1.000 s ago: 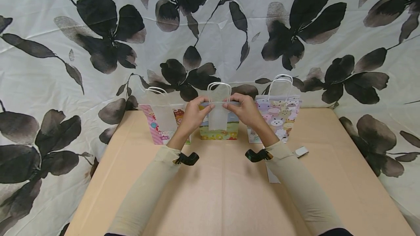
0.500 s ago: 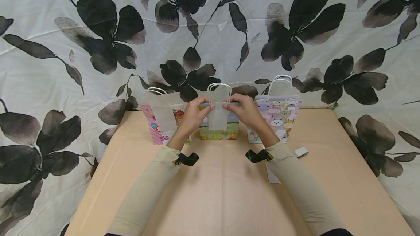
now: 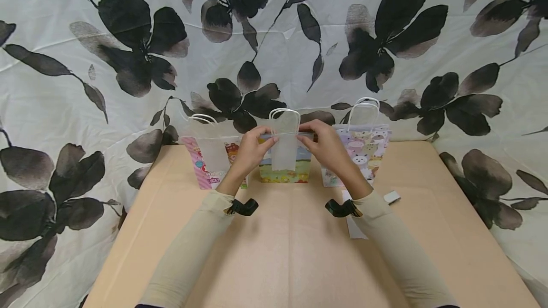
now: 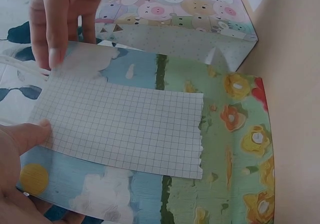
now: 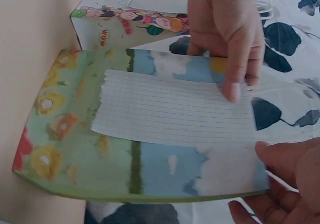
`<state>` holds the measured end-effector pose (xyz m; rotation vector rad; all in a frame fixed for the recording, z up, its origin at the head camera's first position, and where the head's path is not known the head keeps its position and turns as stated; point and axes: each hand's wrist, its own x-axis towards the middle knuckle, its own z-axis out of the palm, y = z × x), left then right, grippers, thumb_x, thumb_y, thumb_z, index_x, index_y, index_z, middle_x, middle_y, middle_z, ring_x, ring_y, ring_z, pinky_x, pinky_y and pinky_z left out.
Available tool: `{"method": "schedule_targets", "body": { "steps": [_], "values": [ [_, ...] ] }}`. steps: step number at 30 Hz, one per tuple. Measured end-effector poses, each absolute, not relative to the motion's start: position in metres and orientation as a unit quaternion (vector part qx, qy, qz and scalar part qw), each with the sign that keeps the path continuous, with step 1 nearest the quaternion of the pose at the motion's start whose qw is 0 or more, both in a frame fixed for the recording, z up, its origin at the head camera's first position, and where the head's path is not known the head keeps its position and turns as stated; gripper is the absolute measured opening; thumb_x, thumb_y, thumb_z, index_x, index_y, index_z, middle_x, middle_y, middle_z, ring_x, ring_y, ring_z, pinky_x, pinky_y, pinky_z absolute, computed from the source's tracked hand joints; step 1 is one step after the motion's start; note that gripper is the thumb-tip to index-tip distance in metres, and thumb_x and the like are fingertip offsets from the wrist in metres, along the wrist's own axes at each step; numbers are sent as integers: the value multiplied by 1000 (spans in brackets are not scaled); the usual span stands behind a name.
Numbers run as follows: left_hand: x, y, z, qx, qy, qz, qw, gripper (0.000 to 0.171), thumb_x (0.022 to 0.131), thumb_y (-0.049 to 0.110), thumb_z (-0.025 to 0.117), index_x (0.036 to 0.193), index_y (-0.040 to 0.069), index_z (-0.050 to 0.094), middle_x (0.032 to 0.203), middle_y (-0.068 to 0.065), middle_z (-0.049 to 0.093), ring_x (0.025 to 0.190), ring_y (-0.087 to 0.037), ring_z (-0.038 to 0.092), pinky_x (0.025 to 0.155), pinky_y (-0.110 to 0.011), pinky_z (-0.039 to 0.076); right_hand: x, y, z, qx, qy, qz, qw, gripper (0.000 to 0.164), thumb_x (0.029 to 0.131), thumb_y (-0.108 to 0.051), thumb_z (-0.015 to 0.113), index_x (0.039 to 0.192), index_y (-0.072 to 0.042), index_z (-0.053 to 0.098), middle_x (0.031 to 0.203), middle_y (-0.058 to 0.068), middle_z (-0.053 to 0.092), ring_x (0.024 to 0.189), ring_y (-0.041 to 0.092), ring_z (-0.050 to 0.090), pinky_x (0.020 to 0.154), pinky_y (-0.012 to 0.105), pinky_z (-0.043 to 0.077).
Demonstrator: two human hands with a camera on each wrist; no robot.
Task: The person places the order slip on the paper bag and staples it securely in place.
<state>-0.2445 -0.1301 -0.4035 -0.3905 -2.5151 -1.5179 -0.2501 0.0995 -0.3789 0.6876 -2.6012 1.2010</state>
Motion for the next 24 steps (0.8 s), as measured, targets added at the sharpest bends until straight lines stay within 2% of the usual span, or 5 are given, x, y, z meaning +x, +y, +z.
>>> {"method": "schedule_targets", "body": {
  "steps": [8,14,16,24],
  "values": [
    [-246,-131,-405,-138,-847,-504,95,15,99,19,69,109,8,70,120,-8,67,111,-25,61,99,-45,52,-230,119,-367,247,-903,327,133,34,97,-20,72,128,-7,67,126,9,63,114,28,63,95,47,53],
    [-246,-131,-405,-138,-845,-507,94,16,99,19,69,110,8,70,120,-9,67,111,-25,61,99,-45,52,-218,140,-366,281,-893,309,167,35,95,-19,73,127,-5,66,125,8,64,98,27,63,84,45,54],
    [-246,-131,-405,-138,-845,-509,93,15,99,19,69,109,8,70,120,-9,67,111,-25,61,99,-46,52,-215,149,-367,294,-888,310,169,33,95,-18,73,126,-6,67,122,7,64,96,27,62,82,45,54],
    [-247,-132,-406,-139,-841,-515,89,14,98,18,69,109,10,71,119,-7,67,111,-24,60,99,-46,52,-204,191,-385,319,-891,292,136,29,93,-11,75,122,-8,71,121,7,68,108,27,64,90,50,55]
  ]
}}
